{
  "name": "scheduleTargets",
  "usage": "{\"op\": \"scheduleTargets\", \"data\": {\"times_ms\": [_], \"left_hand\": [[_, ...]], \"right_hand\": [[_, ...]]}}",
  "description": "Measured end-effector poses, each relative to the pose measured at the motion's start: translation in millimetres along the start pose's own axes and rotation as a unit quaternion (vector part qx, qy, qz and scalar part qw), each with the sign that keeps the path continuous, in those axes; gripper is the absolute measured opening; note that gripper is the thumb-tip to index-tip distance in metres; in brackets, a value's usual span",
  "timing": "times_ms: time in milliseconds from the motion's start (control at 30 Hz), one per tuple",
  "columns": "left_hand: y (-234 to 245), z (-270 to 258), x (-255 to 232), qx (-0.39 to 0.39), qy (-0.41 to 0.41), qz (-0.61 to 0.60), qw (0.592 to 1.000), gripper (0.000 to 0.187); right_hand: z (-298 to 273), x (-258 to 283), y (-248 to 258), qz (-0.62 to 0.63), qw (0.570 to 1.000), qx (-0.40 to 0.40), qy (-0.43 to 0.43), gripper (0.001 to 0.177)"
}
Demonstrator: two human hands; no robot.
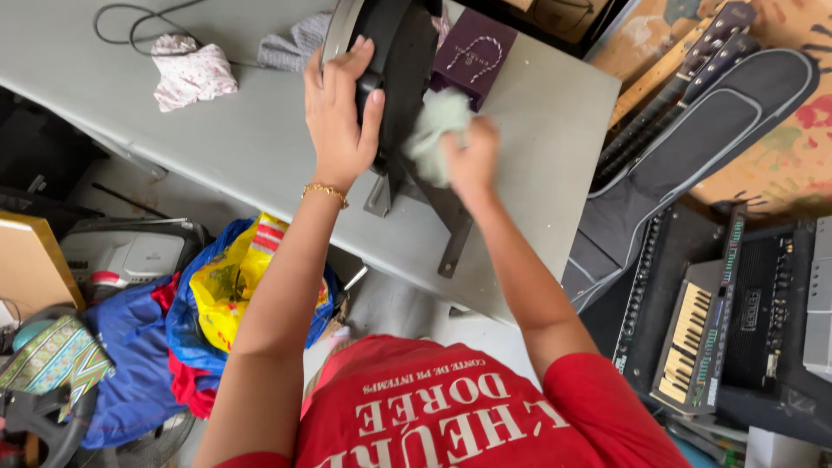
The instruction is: Cleaning an electronic drum pad with a cloth on a workbench.
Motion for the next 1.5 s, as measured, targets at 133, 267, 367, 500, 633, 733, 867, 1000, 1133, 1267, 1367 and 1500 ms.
{"op": "scheduleTargets", "data": {"times_ms": [133, 267, 367, 500, 633, 733, 867, 1000, 1133, 1267, 1367, 1500], "left_hand": [[-3.2, -6.3, 3.4, -0.018, 0.002, 0.019, 1.0, 0.042], [-6.8, -3.4, 4.2, -0.033, 0.007, 0.05, 0.998, 0.042], [-7.0, -9.7, 5.6, -0.034, 0.021, 0.055, 0.998, 0.043], [-6.0, -7.6, 3.2, -0.024, 0.013, 0.038, 0.999, 0.043], [-8.6, -8.7, 1.1, -0.018, 0.006, 0.029, 0.999, 0.043], [-7.7, -4.8, 3.5, -0.032, 0.016, 0.043, 0.998, 0.043], [-6.2, -9.8, 3.3, -0.034, -0.001, 0.029, 0.999, 0.043], [-2.1, -5.5, -1.8, -0.024, 0.008, 0.032, 0.999, 0.043], [-9.2, -10.0, 5.9, -0.018, 0.016, 0.041, 0.999, 0.044], [-7.7, -20.5, 12.0, -0.053, 0.023, 0.033, 0.998, 0.043], [-7.8, -20.6, 13.9, -0.047, 0.03, 0.039, 0.998, 0.045], [-8.1, -23.2, 12.2, -0.046, 0.021, 0.039, 0.998, 0.043]], "right_hand": [[23.3, -37.8, 15.7, 0.268, 0.934, -0.069, -0.227, 0.019], [37.9, 73.2, -32.5, 0.33, 0.937, 0.063, -0.099, 0.06], [11.7, 44.1, -118.9, 0.328, 0.935, 0.093, -0.095, 0.074], [-40.8, 10.2, -90.7, 0.241, 0.955, 0.072, -0.16, 0.068], [-130.7, -106.1, -125.5, 0.17, 0.872, 0.163, -0.429, 0.073], [-115.5, -71.9, -140.3, 0.253, 0.754, 0.193, -0.574, 0.06], [-39.2, 17.8, -93.3, 0.158, 0.971, 0.033, -0.176, 0.062], [-93.5, -6.3, -73.8, 0.277, 0.953, 0.055, -0.11, 0.073], [-179.2, -209.1, -219.3, 0.105, 0.935, 0.224, -0.253, 0.048], [-62.2, -83.9, -145.5, 0.172, 0.933, 0.079, -0.305, 0.054], [-36.8, 10.3, -93.5, 0.176, 0.966, 0.052, -0.181, 0.057], [-103.0, -11.4, -67.9, 0.176, 0.964, 0.08, -0.182, 0.066]]}}
Point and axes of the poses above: each hand's wrist, its own z-axis towards the middle knuckle, its own y-axis out of the back of the hand, x = y × z, the point moved 10 cm from there along z, towards the middle knuckle, and after that the axes turned 12 degrees about -z, right-handed, at the moved point
